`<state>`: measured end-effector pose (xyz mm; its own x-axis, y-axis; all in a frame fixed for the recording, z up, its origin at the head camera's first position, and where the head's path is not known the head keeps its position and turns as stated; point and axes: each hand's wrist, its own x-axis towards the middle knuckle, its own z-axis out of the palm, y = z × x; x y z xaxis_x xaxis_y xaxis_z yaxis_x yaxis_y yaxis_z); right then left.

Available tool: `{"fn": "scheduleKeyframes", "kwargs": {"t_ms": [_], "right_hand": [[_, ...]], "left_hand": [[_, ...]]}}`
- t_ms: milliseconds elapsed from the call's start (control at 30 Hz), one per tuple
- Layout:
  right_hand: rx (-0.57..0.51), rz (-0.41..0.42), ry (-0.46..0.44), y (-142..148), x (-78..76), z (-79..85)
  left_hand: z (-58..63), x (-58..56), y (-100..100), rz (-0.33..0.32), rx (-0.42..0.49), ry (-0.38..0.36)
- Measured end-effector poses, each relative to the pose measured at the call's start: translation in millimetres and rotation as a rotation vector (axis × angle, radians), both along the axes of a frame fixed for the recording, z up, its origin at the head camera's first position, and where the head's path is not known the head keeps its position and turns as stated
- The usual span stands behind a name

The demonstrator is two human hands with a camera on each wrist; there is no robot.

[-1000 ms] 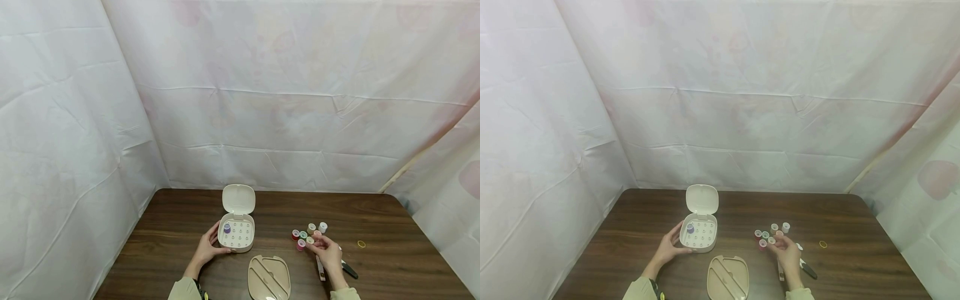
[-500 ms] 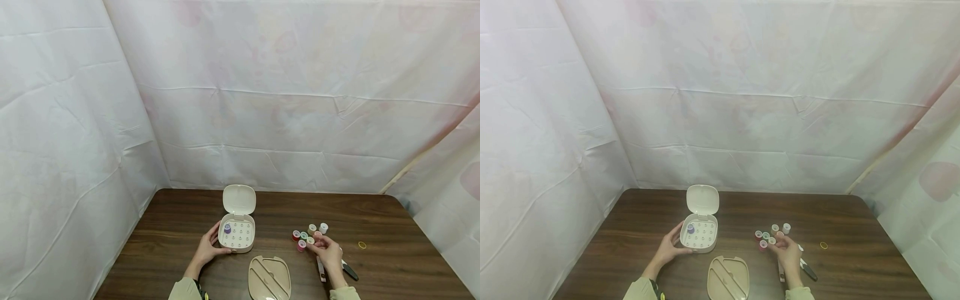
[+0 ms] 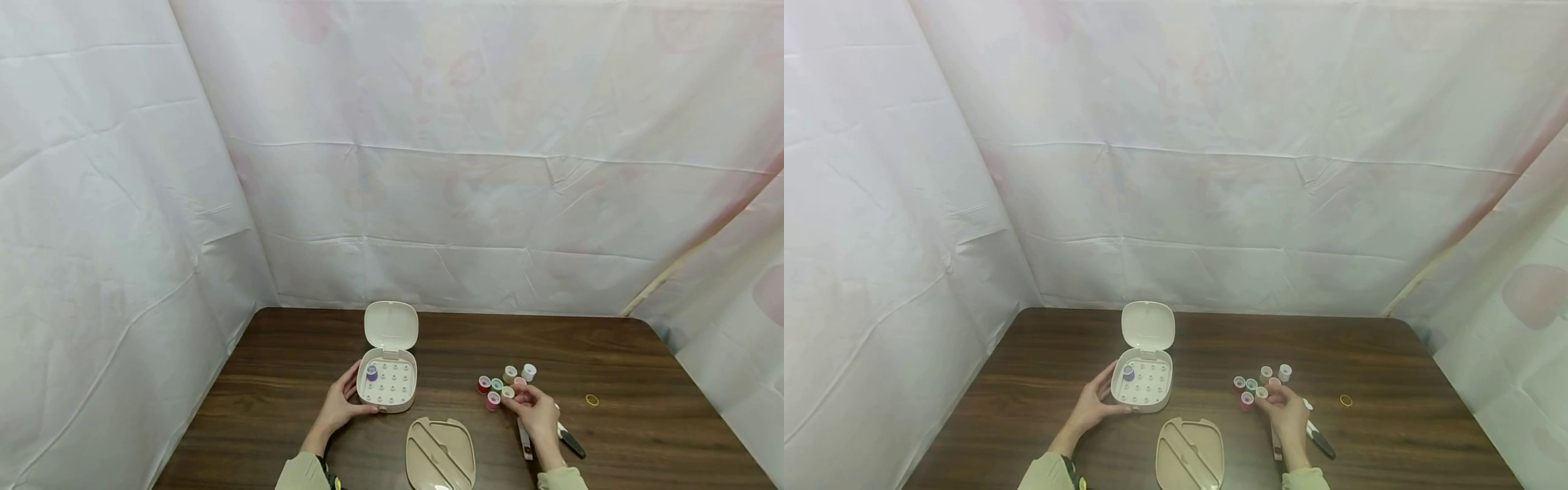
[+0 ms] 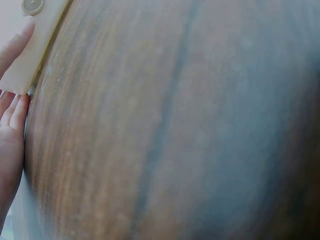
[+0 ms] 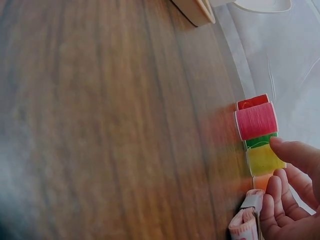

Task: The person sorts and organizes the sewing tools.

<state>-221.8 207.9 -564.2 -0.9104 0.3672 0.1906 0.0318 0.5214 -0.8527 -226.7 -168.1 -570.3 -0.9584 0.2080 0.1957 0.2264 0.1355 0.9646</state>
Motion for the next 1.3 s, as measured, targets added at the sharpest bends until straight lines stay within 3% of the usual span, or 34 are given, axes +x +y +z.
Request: {"fn": "scheduleKeyframes", "kwargs": {"t_ms": [333, 800, 1300], "right_hand": [[-0.016, -0.017, -0.003, -1, 4.7, 7.6], [-0.031, 0.025, 0.018, -3, 11.1, 22.0], [-0.132, 0.152, 0.121, -22, 11.0, 30.6]], "left_hand": [[0.4, -1.2, -1, 0.0, 0.006, -0.001], [2.1, -0.4, 0, 0.005, -0.008, 0.011], [-2.5, -2.6, -1, 0.0, 0.007, 0.001]]}}
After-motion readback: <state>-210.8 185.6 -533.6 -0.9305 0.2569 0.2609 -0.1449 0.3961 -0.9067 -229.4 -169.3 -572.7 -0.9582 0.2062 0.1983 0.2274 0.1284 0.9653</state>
